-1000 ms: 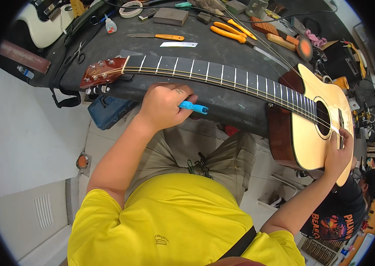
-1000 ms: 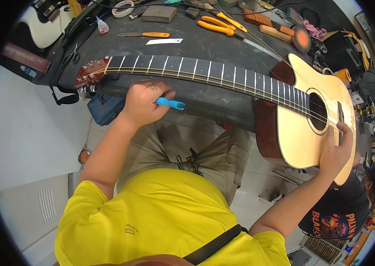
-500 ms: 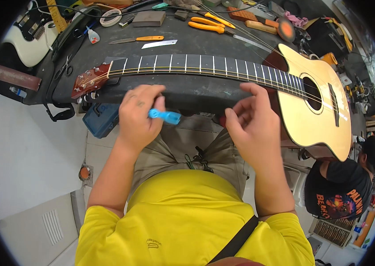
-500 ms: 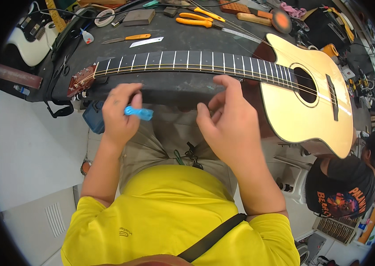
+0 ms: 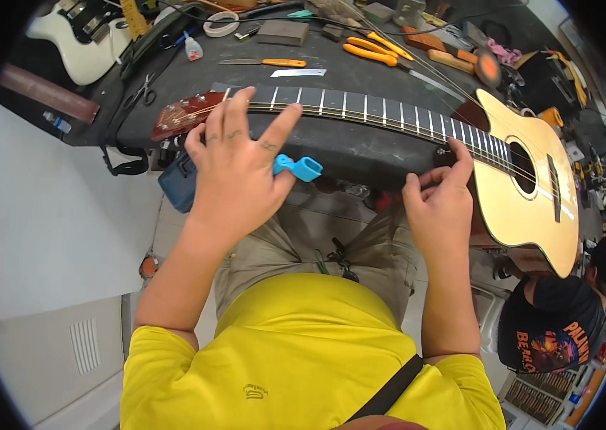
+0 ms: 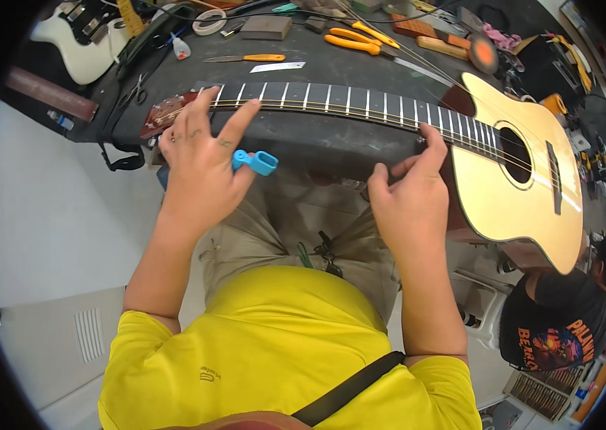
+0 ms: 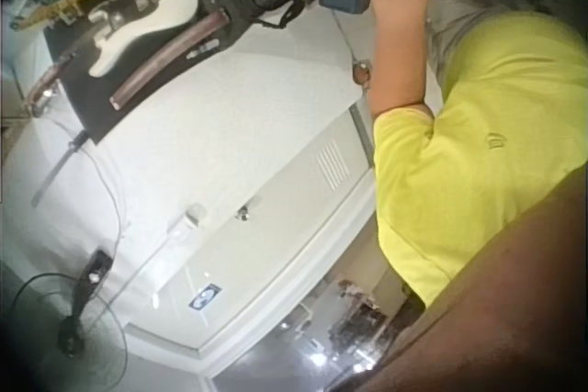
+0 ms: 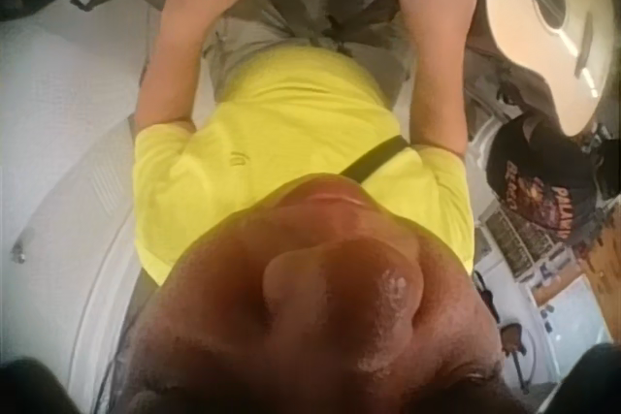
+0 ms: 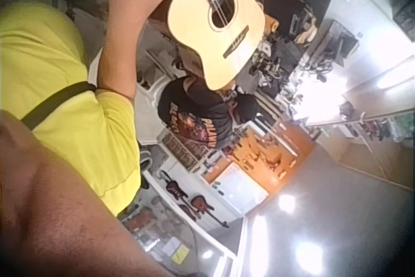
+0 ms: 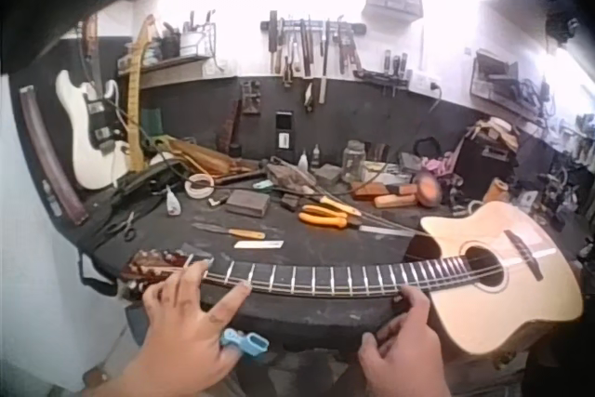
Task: The person threads a guitar string through a tuning peg, loops the wire around itself by hand, and then uses a manual string winder to tighten the string at the headstock while holding the guitar steady.
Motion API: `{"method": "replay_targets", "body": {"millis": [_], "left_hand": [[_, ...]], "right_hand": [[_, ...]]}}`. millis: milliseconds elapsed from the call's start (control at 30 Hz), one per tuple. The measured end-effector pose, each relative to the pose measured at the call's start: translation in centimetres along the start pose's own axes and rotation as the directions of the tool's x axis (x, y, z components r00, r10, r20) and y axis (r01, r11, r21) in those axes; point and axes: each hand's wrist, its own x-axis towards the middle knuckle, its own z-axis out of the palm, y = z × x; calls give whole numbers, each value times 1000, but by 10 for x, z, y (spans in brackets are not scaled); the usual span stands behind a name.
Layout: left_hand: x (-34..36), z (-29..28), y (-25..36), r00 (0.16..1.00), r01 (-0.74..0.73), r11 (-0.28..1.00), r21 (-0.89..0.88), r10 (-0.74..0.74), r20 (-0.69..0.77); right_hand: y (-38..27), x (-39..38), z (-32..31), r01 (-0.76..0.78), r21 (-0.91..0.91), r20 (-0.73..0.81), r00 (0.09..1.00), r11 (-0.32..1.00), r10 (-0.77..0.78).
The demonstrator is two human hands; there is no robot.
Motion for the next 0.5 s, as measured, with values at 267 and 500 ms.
{"method": "replay_targets", "body": {"millis": [267, 500], "left_hand": [[5, -7, 1, 998, -39, 996, 77, 35, 52], [9, -7, 4, 997, -35, 996, 85, 29, 76]], "right_hand": [[-8, 2, -2, -19, -85, 49, 999, 996, 23], [-6, 2, -2, 23, -132, 57, 998, 991, -15]]}}
